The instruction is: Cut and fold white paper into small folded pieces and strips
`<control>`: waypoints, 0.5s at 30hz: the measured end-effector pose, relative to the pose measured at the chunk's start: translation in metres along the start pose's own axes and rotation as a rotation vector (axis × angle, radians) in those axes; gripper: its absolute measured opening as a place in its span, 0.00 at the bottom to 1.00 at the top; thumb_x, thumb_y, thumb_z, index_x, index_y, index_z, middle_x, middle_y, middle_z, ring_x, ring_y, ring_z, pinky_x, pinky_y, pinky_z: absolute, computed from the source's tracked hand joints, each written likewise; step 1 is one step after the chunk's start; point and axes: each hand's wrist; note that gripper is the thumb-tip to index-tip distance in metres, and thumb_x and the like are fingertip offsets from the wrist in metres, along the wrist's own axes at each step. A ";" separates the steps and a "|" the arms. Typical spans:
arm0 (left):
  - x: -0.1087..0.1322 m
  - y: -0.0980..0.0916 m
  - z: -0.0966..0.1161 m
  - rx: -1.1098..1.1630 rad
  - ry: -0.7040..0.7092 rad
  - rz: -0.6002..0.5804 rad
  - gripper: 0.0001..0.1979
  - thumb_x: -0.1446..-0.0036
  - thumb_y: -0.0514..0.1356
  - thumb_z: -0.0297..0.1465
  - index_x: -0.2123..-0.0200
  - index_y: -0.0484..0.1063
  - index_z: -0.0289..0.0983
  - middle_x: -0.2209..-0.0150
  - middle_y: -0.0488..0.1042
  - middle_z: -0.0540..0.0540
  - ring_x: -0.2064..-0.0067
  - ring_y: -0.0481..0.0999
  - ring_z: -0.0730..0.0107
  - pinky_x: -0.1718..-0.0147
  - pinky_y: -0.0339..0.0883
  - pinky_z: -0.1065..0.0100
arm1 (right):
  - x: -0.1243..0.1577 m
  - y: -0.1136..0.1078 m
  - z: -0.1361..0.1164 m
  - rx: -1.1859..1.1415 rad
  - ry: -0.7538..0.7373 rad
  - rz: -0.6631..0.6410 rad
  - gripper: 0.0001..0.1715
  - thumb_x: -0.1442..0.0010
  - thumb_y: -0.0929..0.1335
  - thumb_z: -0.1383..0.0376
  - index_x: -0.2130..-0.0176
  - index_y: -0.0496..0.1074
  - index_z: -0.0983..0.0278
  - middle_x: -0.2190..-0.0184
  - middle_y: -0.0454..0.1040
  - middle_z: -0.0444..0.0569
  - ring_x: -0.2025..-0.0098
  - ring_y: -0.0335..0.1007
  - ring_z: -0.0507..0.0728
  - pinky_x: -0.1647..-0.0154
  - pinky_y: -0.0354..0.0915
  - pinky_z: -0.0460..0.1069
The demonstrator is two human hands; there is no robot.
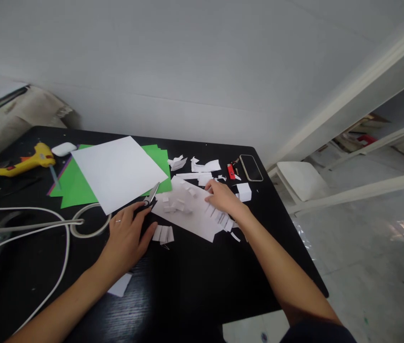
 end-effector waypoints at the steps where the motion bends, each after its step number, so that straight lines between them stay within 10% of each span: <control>1: 0.000 0.000 0.000 0.001 -0.002 -0.002 0.19 0.30 0.57 0.35 0.42 0.73 0.32 0.40 0.71 0.28 0.40 0.71 0.37 0.45 0.67 0.40 | -0.001 -0.001 0.001 -0.006 -0.003 0.005 0.13 0.43 0.72 0.71 0.56 0.76 0.63 0.62 0.80 0.49 0.60 0.76 0.59 0.58 0.68 0.51; 15: -0.001 0.001 -0.002 0.057 -0.003 -0.014 0.16 0.31 0.58 0.36 0.46 0.74 0.35 0.40 0.71 0.30 0.40 0.72 0.38 0.44 0.66 0.39 | 0.009 -0.040 0.004 -0.090 -0.033 0.332 0.07 0.38 0.69 0.61 0.64 0.77 0.61 0.61 0.82 0.51 0.57 0.77 0.63 0.51 0.69 0.57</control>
Point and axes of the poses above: each hand's wrist, its own x-axis away from the middle knuckle, its own y-axis out of the palm, z = x × y
